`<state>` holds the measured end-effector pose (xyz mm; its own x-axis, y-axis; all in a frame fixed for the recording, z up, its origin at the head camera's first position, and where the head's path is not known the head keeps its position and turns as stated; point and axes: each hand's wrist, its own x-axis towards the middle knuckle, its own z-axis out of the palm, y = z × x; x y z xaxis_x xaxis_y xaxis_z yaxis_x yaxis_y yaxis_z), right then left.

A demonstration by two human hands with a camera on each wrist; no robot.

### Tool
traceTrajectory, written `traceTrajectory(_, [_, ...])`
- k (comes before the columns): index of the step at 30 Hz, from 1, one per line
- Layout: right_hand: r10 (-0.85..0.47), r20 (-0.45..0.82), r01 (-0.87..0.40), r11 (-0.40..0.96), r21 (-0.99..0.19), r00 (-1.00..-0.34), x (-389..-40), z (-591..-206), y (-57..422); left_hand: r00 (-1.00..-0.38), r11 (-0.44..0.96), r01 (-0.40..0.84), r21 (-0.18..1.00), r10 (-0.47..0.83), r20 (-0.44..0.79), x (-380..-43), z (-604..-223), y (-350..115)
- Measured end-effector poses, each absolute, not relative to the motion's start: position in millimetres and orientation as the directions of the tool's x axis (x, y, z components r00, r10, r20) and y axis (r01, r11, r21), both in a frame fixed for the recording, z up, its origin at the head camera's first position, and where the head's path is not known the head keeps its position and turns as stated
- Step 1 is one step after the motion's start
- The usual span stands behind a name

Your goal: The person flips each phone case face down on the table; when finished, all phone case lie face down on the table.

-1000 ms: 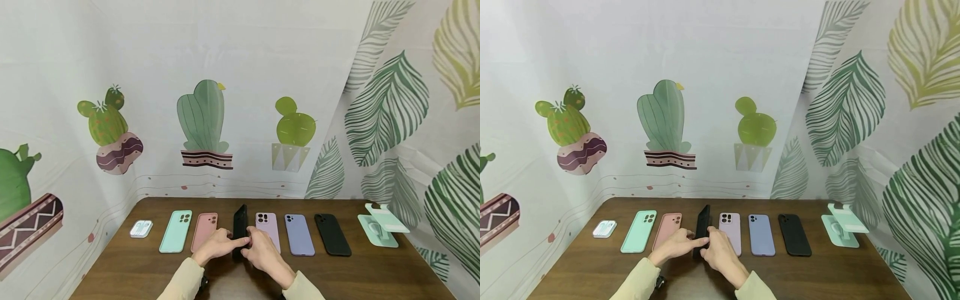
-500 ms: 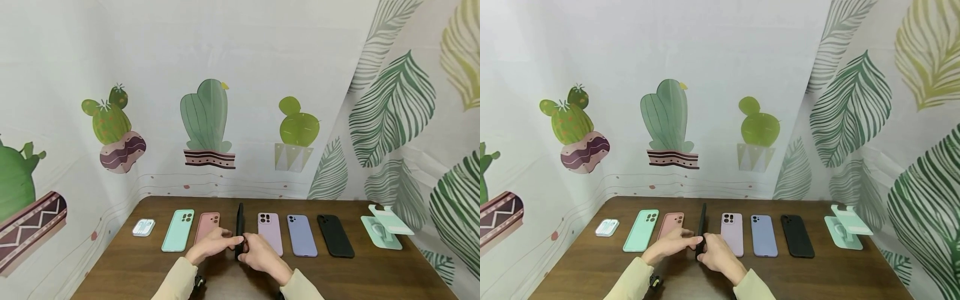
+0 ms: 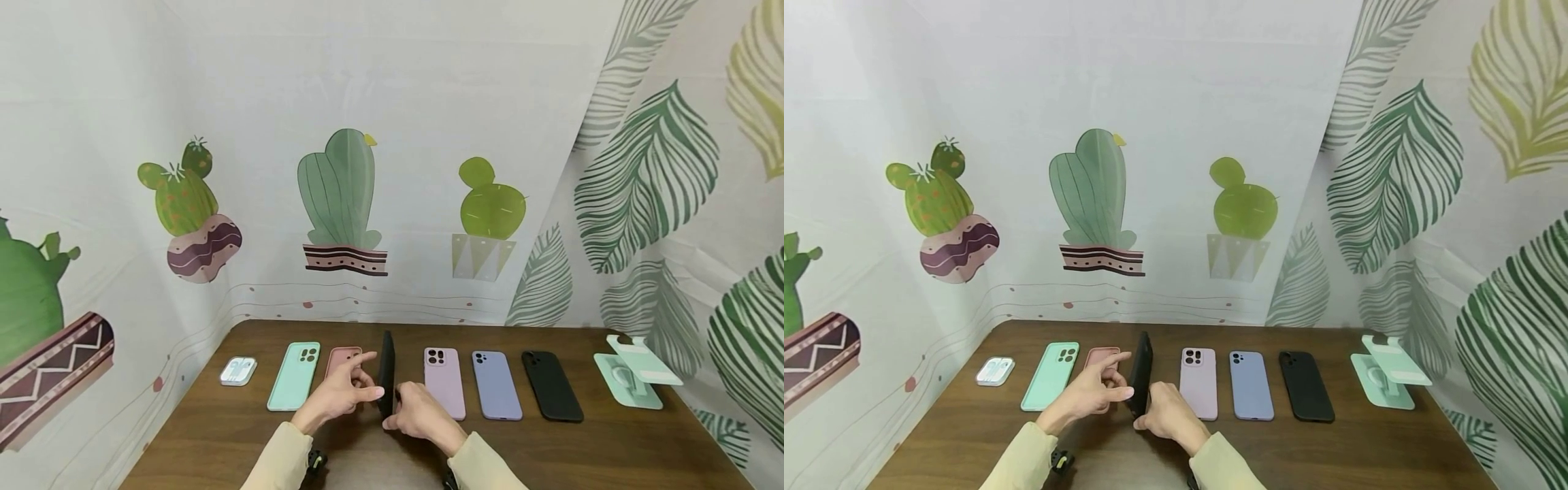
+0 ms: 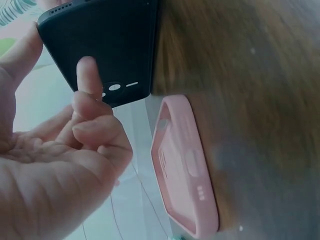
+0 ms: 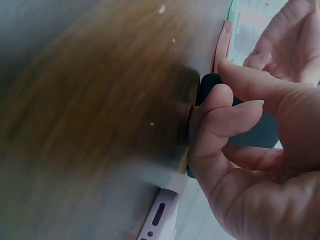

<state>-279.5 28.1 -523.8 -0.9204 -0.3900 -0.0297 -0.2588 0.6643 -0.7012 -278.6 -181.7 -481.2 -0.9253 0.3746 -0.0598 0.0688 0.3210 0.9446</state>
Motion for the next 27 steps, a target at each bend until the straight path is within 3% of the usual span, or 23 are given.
traceTrajectory(10, [-0.361, -0.043, -0.228, 0.673, -0.704, -0.932, -295, -552, 33, -0.916, 0.336, 0.092, 0.937, 0.397, -0.052, -276, -479, -185])
traceTrajectory(16, [-0.32, -0.027, -0.227, 0.726, -0.648, -0.947, -300, -565, 34, -0.912, 0.363, 0.101, 0.926, 0.406, -0.059, -275, -481, -189])
traceTrajectory(27, [-0.293, -0.024, -0.217, 0.758, -0.615, -0.956, -301, -564, 36, -0.932, 0.639, 0.259, 0.725, 0.361, 0.015, -275, -484, -175])
